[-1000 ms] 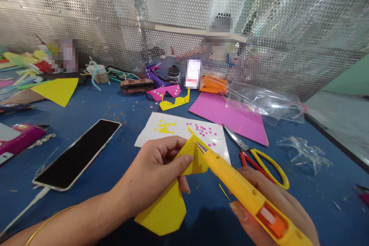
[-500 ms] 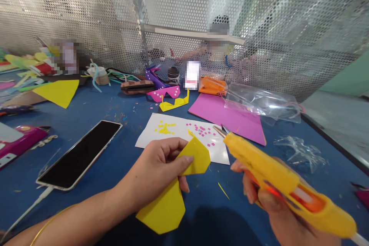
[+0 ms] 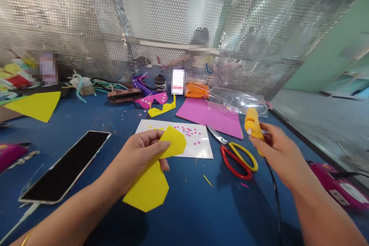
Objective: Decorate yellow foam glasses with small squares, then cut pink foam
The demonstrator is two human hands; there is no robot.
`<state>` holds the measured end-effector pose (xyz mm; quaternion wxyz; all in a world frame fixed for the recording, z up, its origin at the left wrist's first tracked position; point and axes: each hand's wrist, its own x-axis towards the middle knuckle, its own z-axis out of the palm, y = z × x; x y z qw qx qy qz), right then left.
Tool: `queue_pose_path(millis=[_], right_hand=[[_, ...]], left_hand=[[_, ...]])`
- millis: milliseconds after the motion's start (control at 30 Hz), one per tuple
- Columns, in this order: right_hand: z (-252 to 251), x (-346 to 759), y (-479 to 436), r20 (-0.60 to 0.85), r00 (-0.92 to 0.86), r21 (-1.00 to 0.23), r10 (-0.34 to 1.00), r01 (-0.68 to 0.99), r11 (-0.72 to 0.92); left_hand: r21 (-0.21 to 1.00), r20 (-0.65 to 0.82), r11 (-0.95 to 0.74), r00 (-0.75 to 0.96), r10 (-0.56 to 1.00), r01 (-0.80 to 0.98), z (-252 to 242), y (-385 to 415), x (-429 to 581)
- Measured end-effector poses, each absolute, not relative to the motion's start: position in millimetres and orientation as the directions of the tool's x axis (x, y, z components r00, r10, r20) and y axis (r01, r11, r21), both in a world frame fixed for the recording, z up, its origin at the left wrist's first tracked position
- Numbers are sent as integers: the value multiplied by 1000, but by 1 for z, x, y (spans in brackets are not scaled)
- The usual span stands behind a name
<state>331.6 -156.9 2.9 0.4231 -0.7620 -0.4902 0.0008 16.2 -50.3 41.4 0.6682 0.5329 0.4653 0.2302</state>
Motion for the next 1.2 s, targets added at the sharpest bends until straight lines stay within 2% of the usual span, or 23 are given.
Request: queue_pose_path(millis=[33, 100, 200, 433, 667, 833, 933, 967, 1033, 1067, 1133, 1167, 1200], right_hand=[[3, 343, -159, 418, 522, -560, 744, 793, -242], [3, 366, -163, 431, 522, -281, 736, 853, -441], [4, 395, -167, 400, 536, -103, 743, 832, -545], [-11, 421, -163, 292, 556, 87, 778, 795, -601], [-12, 409, -163, 276, 566, 167, 777, 768, -619], [3, 396, -174, 336, 552, 209, 763, 747, -632], [18, 378, -179, 417, 501, 155, 759, 783, -602], [23, 369, -179, 464, 470, 60, 751, 829, -556], [32, 345, -173, 502, 420, -248, 756, 907, -340], [34, 331, -166, 476, 398, -316, 784, 909, -270], [35, 302, -146, 408, 341, -378, 847, 907, -184], [33, 288, -132, 281, 314, -453, 907, 876, -163], [30, 277, -117, 230, 285, -469, 931, 870, -150]], left_hand=[[925, -381, 331, 455, 805, 189, 43, -50, 15], [923, -385, 337, 443, 810, 186, 45, -48, 14], [920, -392, 344, 434, 811, 189, 48, -47, 12], [918, -395, 364, 402, 826, 155, 51, -45, 9], [936, -352, 332, 385, 853, 121, 55, -44, 8], [932, -361, 345, 378, 853, 112, 56, -45, 7], [930, -366, 346, 377, 851, 122, 55, -45, 7], [929, -368, 348, 375, 851, 123, 55, -45, 8], [928, -372, 353, 375, 849, 122, 54, -46, 8], [927, -372, 355, 378, 847, 118, 54, -46, 9], [927, -371, 360, 389, 843, 106, 52, -45, 9], [927, -370, 362, 393, 842, 98, 52, -45, 9], [927, -370, 365, 395, 841, 91, 51, -45, 9]])
